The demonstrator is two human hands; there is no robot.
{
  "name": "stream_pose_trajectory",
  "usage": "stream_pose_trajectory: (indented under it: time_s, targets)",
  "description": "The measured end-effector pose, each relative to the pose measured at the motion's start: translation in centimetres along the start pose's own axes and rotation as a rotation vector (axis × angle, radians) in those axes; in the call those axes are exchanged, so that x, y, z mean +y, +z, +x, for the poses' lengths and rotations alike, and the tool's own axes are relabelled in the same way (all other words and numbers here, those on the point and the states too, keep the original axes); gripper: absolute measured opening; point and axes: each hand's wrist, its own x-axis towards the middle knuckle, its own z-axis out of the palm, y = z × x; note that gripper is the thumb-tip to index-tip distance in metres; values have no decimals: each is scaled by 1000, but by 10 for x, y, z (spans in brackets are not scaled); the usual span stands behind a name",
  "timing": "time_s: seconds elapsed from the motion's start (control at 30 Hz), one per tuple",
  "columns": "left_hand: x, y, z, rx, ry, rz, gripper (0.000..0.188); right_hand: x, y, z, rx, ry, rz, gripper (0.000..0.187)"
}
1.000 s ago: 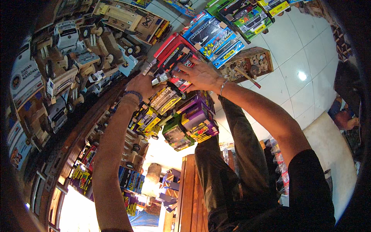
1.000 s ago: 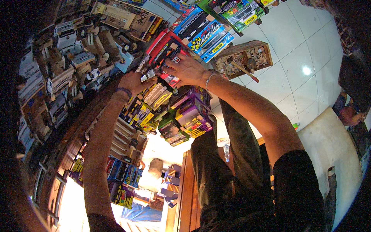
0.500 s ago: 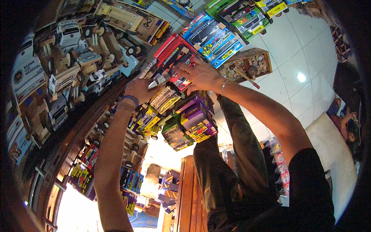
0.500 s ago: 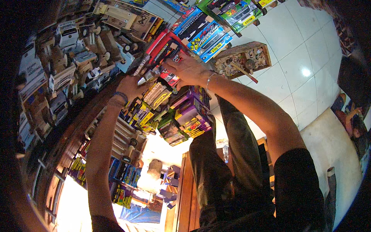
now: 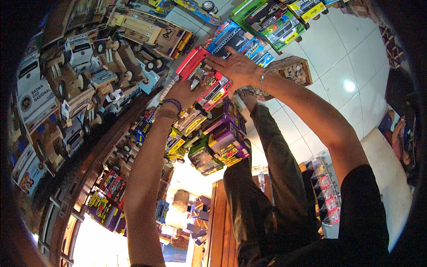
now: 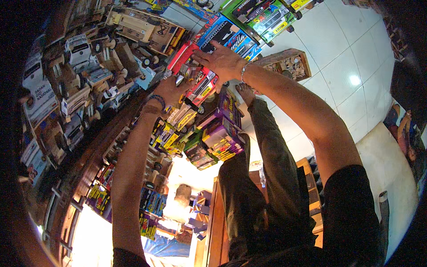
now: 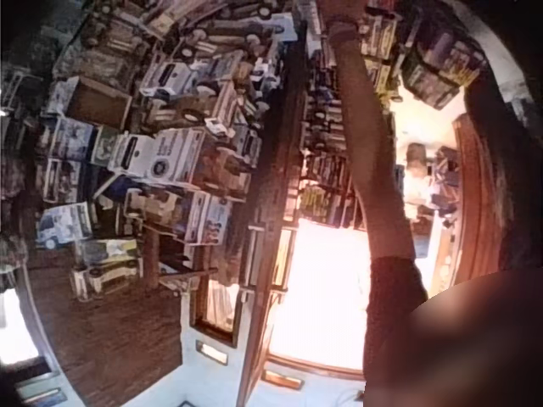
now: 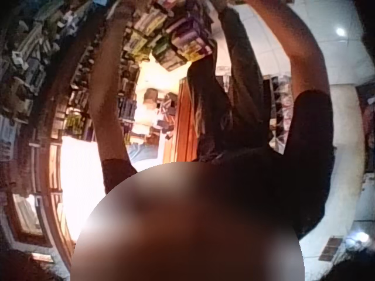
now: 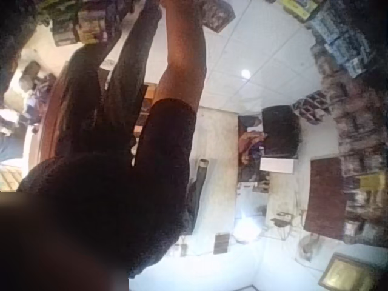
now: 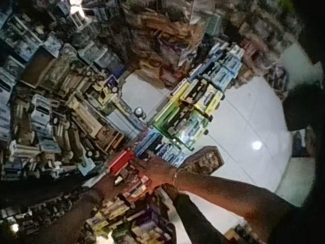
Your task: The person uses a hammer to tap small wooden pieces onto the front of toy trucks. They then use a stapler to secure the pieces in place. The person repeats this process for multiple toy trucks.
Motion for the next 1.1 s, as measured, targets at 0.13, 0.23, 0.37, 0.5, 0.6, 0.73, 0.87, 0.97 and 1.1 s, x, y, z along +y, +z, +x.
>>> stream_pose_trajectory:
  time_s: [0.13,0.23,0.37,0.5,0.6,0.73,0.87,0.97,1.1]
  targets:
    - [3,7,4,-65,-36,-13,99,3,4,-3,-21,22,13,141]
    - [11,6,0,-68,-51,9,98,4,8,-4,8,21,30,140]
    - [23,2,-14,15,-27,-121,94,4,14,-4,63,16,48,139]
    - [25,-1,-14,-31,-90,-51,88,4,15,-5,15,30,88,138]
    - [21,5,-10,42,-20,39,86,3,13,-4,-6,38,82,137]
    - [15,16,-4,34,-10,71,89,3,11,-4,-34,39,73,137]
    - [17,19,-5,38,-46,5,90,2,13,-6,22,36,74,136]
    - [19,20,-8,-11,-155,-78,90,3,14,-7,8,45,93,135]
    - [16,20,-6,-10,-145,-52,92,2,12,-6,-7,54,122,135]
